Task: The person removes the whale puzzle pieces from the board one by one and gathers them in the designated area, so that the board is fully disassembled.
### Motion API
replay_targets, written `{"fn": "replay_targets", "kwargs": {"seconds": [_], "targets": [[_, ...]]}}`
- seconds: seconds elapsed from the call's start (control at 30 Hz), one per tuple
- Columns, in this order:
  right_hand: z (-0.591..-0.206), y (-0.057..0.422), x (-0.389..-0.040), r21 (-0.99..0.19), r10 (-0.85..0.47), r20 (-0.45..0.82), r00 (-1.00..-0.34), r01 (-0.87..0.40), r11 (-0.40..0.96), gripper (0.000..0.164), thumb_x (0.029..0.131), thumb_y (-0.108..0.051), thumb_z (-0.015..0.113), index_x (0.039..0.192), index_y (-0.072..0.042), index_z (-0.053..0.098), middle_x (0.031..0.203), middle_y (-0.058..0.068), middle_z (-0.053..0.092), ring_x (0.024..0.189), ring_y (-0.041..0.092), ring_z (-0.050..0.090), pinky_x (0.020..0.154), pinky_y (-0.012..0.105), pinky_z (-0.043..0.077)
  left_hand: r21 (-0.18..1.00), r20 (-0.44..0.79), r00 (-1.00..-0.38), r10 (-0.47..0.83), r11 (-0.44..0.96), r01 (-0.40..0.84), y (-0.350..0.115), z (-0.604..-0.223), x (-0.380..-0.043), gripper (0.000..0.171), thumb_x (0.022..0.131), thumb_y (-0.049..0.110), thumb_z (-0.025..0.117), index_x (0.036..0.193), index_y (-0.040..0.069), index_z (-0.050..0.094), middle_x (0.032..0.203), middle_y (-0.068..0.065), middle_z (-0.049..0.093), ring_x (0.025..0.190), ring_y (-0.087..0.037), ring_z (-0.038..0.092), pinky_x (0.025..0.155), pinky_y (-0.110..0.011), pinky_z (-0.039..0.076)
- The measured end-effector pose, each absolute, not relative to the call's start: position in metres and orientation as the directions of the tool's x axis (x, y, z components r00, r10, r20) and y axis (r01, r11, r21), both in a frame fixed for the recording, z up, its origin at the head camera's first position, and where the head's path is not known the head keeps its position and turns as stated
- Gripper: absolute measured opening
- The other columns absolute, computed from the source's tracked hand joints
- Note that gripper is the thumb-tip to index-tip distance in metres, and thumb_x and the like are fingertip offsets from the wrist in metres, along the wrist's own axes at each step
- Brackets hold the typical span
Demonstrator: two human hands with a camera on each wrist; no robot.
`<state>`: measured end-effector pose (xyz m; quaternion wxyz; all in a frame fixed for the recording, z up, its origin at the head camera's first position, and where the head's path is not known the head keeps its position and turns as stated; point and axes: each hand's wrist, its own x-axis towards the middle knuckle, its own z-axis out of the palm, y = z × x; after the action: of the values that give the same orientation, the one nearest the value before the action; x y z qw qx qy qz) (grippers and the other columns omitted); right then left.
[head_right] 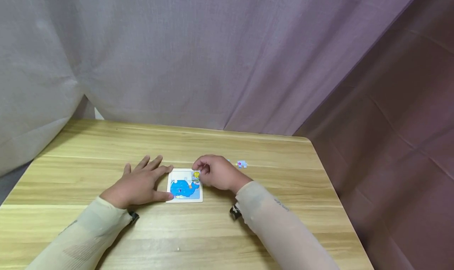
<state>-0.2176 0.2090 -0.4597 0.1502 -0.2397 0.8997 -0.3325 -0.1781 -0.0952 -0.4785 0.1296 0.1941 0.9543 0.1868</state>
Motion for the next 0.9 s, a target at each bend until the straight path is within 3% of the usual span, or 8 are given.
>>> {"fn": "replay_targets", "kwargs": {"seconds": [0.2,0.47,0.6,0.77,0.9], "targets": [[-0.46,0.224,-0.219,-0.707,-0.45,-0.12,-0.885,-0.242,0.664,0.024,0.104,-0.007,0.069,0.115,-0.024,0.083,0.102,-0.005,0.076,0.092,0.016,0.068,0.081,0.028,0.058,0.412,-0.182,-0.889,0.421,0.853,0.32,-0.096,-0.478,-0.178,0.099,0.09,0.082,0.077,0.172,0.035,0.048,0.188,-0.015,0.024,0.173,-0.057,0.014,0.121,-0.097,0.009],[-0.455,0.252,-0.223,-0.76,-0.373,-0.138,-0.917,-0.144,0.634,0.018,0.114,-0.018,0.066,0.124,-0.025,0.08,0.101,0.007,0.076,0.086,0.032,0.073,0.077,0.044,0.065,0.417,-0.182,-0.888,0.423,0.851,0.32,-0.096,-0.477,-0.177,0.098,0.091,0.08,0.078,0.173,0.034,0.048,0.188,-0.015,0.024,0.173,-0.056,0.013,0.121,-0.096,0.008],[-0.453,0.266,-0.227,-0.772,-0.316,-0.147,-0.937,-0.091,0.629,0.021,0.115,-0.015,0.064,0.128,-0.021,0.079,0.097,0.015,0.075,0.087,0.032,0.072,0.077,0.049,0.066,0.418,-0.18,-0.888,0.423,0.85,0.32,-0.096,-0.478,-0.177,0.098,0.091,0.08,0.078,0.172,0.034,0.048,0.188,-0.015,0.024,0.173,-0.056,0.014,0.121,-0.097,0.008],[-0.452,0.283,-0.233,-0.77,-0.246,-0.101,-0.964,-0.08,0.632,0.025,0.112,-0.014,0.069,0.136,-0.009,0.075,0.102,0.01,0.074,0.085,0.025,0.07,0.074,0.044,0.065,0.419,-0.182,-0.888,0.422,0.85,0.319,-0.096,-0.478,-0.178,0.098,0.091,0.08,0.078,0.172,0.034,0.048,0.188,-0.015,0.024,0.173,-0.056,0.013,0.121,-0.096,0.008],[-0.451,0.297,-0.238,-0.781,-0.172,-0.078,-0.982,-0.047,0.623,0.022,0.109,-0.014,0.073,0.129,-0.005,0.072,0.104,0.009,0.073,0.087,0.024,0.071,0.08,0.045,0.066,0.417,-0.179,-0.889,0.422,0.851,0.32,-0.096,-0.478,-0.177,0.098,0.091,0.08,0.078,0.172,0.034,0.048,0.188,-0.015,0.024,0.173,-0.056,0.014,0.121,-0.096,0.008]]}}
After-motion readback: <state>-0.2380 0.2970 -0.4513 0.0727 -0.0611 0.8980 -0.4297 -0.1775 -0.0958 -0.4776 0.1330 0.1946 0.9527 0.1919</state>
